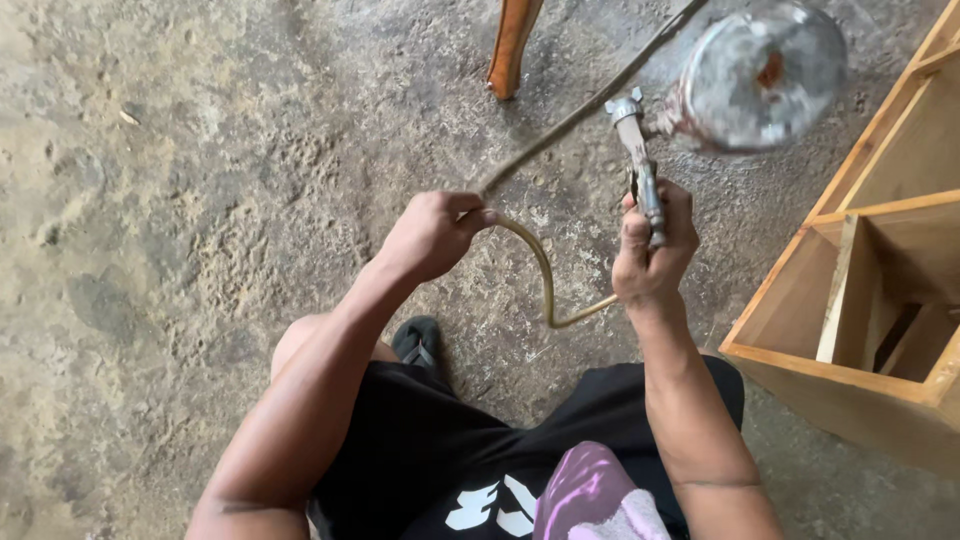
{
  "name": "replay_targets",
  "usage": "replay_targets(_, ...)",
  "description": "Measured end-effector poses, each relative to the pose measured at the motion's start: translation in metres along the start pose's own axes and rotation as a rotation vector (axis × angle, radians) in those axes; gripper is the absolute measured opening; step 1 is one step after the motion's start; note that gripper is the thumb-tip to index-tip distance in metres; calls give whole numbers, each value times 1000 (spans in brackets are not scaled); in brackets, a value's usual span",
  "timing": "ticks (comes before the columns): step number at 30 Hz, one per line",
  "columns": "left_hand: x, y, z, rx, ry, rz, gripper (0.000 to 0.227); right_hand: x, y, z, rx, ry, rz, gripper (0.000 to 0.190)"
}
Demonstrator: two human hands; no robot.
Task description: The person applies a finish to a wooden table using a spray gun connected to an air compressor. They move around the table to cover different areas, including the legs and underside, while managing the hose.
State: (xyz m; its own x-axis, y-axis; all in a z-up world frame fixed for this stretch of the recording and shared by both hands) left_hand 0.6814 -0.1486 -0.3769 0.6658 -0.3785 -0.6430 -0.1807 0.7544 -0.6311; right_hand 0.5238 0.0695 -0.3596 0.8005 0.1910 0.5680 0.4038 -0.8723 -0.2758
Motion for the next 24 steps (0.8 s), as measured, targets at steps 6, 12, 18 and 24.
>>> replay_targets(6,32,2,-35,-131,34,-34,20,-50,42,37,122,222,49,41)
replay_targets(12,57,9,-78,-174,-45,-104,21,-55,66,52,208,284,219,38)
replay_targets(18,71,3,-98,-172,-123,-157,21,-46,89,43,97,165,119,36)
replay_targets(24,92,21,-114,-4,-326,-241,20,-86,142,79,171,339,223,42)
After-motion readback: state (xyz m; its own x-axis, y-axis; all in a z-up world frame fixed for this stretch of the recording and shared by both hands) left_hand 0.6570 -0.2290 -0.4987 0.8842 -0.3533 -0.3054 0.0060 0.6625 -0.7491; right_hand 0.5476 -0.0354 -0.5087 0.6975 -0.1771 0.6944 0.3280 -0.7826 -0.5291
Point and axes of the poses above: each hand's wrist, its own z-axis away from the middle knuckle, its own y-axis out of the palm, x = y × z, the point moved 7 cm from there along -z, towards the middle knuckle, and after that the axes turned 11 degrees about -y, right-handed, at the moved point
